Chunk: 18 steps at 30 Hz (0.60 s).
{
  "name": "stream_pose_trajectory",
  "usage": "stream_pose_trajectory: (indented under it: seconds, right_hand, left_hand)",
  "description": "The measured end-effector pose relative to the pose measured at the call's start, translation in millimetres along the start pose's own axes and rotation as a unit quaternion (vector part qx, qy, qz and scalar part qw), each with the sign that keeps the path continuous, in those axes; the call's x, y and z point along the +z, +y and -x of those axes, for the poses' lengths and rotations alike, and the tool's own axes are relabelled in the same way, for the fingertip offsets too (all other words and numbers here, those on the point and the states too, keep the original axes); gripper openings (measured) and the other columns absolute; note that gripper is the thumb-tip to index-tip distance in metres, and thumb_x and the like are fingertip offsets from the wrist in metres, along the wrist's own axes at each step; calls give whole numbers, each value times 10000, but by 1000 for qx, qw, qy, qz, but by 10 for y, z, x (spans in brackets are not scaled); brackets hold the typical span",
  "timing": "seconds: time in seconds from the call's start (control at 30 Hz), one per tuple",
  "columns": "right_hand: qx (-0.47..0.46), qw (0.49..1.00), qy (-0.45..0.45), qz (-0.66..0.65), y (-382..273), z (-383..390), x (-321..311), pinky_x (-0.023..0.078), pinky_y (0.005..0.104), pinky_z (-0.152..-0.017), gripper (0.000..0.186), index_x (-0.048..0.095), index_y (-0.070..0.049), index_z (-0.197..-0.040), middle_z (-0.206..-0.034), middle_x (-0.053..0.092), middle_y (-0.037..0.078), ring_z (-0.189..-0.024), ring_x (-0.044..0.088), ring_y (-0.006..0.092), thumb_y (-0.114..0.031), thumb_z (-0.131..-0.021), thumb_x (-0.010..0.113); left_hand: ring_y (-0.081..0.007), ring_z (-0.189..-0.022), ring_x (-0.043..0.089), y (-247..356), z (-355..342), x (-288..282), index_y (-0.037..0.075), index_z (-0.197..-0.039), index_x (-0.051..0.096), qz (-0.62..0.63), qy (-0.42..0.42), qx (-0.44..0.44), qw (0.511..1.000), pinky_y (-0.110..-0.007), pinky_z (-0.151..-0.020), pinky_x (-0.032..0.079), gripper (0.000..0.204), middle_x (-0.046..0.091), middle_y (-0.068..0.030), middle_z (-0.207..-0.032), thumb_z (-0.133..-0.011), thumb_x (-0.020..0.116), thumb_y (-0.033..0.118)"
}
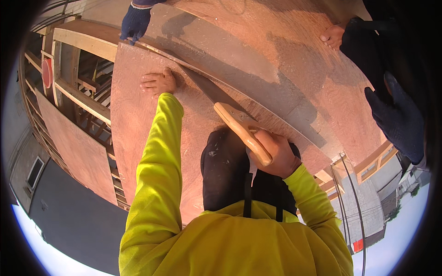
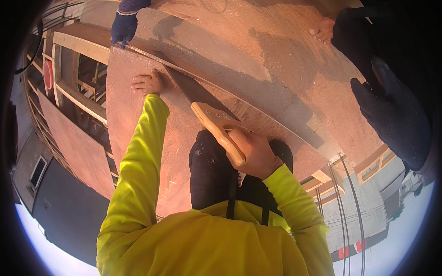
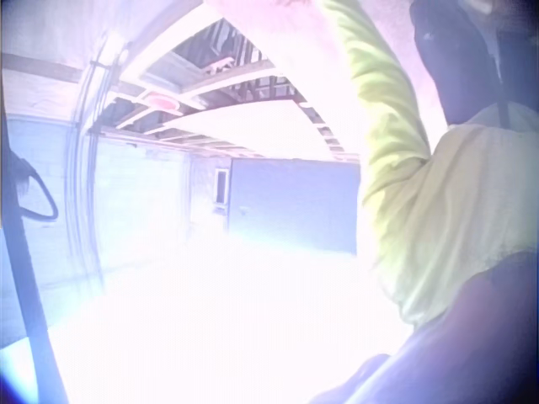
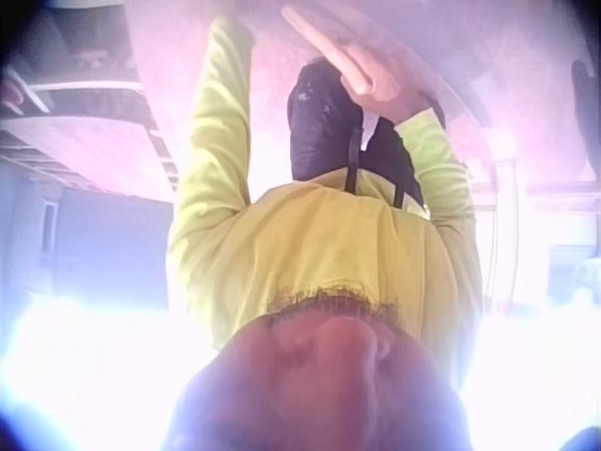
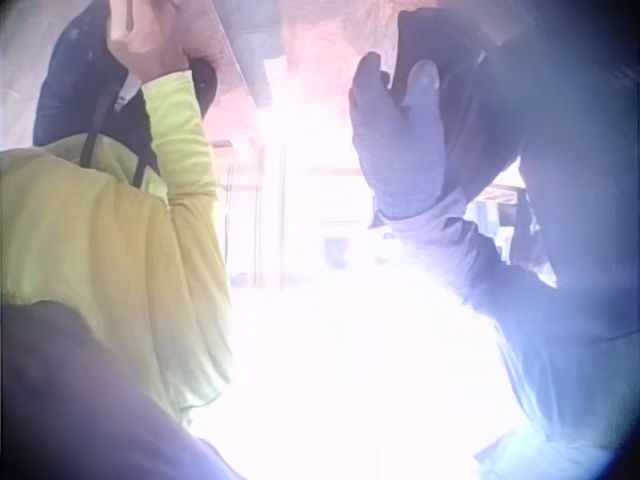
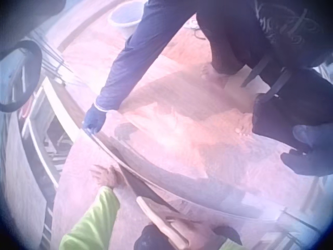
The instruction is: The person uses a hand saw to cut a large sheet of plywood on a wooden roof frame. Another person assists by holding the plywood steady during the cut.
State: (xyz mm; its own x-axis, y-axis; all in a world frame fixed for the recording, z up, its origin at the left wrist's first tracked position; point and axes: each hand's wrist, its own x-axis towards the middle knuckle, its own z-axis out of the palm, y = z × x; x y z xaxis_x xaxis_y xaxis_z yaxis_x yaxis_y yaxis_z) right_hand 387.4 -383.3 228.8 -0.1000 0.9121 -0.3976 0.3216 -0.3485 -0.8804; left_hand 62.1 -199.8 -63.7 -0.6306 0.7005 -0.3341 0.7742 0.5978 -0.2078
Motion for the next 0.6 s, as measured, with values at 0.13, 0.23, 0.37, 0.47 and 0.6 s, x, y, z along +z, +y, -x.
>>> stream_pose_trajectory:
  seconds: [0.13,0.23,0.37,0.47,0.6]
  right_hand:
    - [-27,997,-28,70,-340,1017,-686,593,423,-692,249,590,19,-930,-972,674,272,-797,716,424,4,-703,692]
    - [9,999,-34,21,-249,883,-631,594,448,-708,231,610,10,-939,-900,672,221,-803,704,417,-18,-737,718]
    - [6,1000,-14,-1,301,-169,-32,585,444,-714,278,606,-31,-1012,-940,682,208,-845,698,409,-57,-771,742]
    - [-5,1000,-1,-9,192,180,36,587,428,-734,268,603,-27,-998,-904,670,191,-845,698,421,-26,-761,726]
    - [-4,999,-21,42,-162,1037,-583,583,487,-921,166,617,-3,-841,-818,639,178,-802,704,420,14,-688,677]
  left_hand:
    - [-533,-1530,22,235,23,-152,-2,-1605,-17,49,24,-4,999,-745,-1114,252,1120,-29,-365,-1641,-915,539,684]
    - [-536,-1529,24,233,74,-127,-6,-1605,-12,28,21,-8,999,-735,-1116,265,1118,-27,-373,-1637,-915,529,688]
    - [-541,-1525,53,335,82,-129,-4,-1606,-8,58,7,22,998,-721,-1126,268,1112,-17,-376,-1636,-919,461,735]
    - [-545,-1522,71,80,-124,-25,-6,-1605,0,9,35,9,999,-713,-1117,295,1108,-7,-378,-1634,-921,410,763]
    - [-544,-1522,70,165,1,-33,-7,-1605,9,3,32,-4,999,-708,-1106,317,1115,1,-376,-1635,-915,434,759]
